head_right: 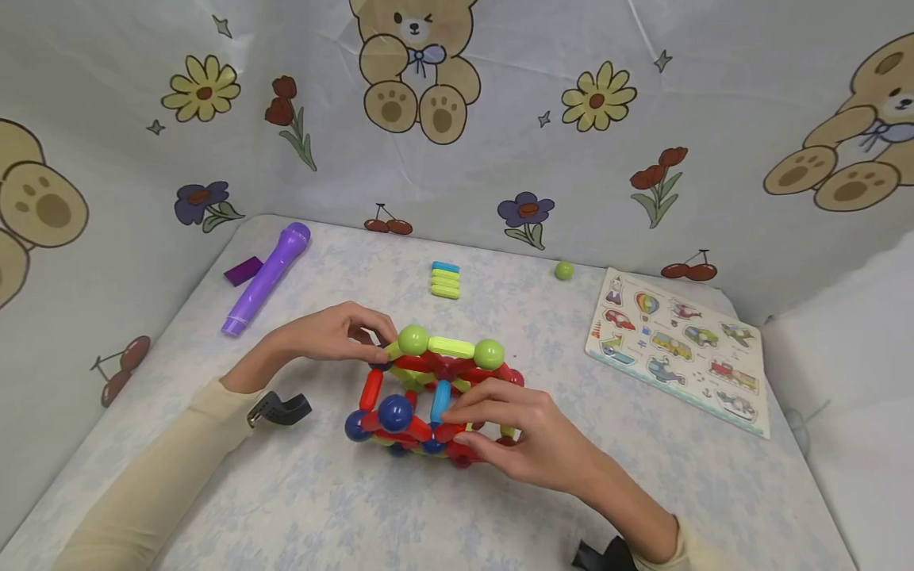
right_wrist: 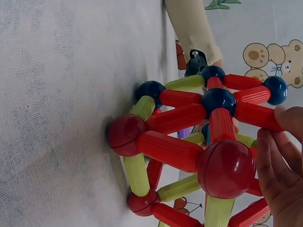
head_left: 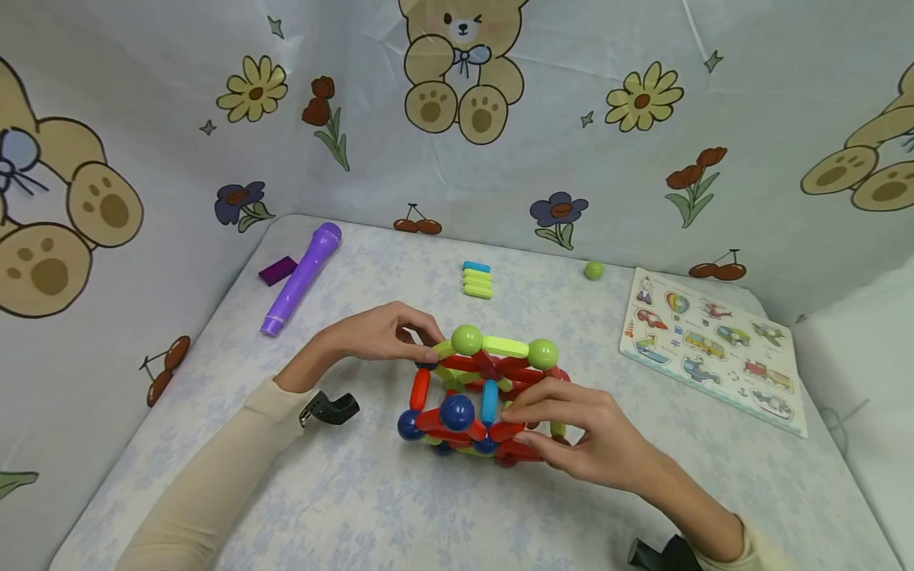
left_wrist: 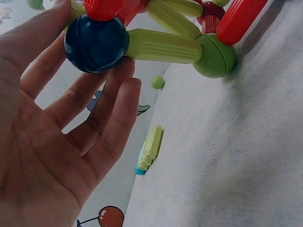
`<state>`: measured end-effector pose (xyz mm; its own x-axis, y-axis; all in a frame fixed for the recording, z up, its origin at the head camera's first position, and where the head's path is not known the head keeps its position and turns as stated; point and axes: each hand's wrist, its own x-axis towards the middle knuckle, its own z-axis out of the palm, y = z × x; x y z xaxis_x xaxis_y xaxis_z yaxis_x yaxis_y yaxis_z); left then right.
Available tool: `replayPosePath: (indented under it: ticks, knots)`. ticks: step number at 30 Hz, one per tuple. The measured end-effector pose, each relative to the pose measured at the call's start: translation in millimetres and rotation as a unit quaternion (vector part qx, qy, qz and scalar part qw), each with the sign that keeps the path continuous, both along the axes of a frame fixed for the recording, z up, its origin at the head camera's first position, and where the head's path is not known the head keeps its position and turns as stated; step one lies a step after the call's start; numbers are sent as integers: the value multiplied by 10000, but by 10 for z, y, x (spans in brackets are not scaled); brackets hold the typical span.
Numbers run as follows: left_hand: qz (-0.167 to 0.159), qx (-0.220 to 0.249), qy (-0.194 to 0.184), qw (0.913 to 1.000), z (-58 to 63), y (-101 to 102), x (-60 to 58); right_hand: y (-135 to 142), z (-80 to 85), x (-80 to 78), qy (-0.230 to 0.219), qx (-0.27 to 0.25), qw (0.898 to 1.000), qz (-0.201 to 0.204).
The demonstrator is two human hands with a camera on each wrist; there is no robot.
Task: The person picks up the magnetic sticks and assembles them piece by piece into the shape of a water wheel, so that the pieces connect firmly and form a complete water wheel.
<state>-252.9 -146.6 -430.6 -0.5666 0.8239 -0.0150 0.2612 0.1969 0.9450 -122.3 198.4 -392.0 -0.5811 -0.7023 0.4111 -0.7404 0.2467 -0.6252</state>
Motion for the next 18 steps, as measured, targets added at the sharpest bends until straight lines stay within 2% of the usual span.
replayPosePath:
  ticks: [5, 9, 12, 14, 16, 18]
  knots:
    - [0, 47, -51, 10000, 3, -6, 7, 0, 34, -12, 98, -106, 9999, 67]
    - [5, 44, -46, 10000, 10, -20, 19, 29, 131, -144, 506, -670, 9964, 126]
    - [1, -11, -17, 10000, 20, -24, 23, 84, 235, -352, 495, -1273, 9906, 38]
    - [0, -55, 9, 10000, 34, -26, 25, 120, 292, -534, 344, -1427, 9888, -260]
    - [3, -97, 53, 9999, 34, -32, 21, 136, 295, -763, 209, -1339, 9884, -682]
    - [-7, -119, 82, 9999, 31, -38, 22, 121, 236, -1017, 174, -913, 9888, -1167]
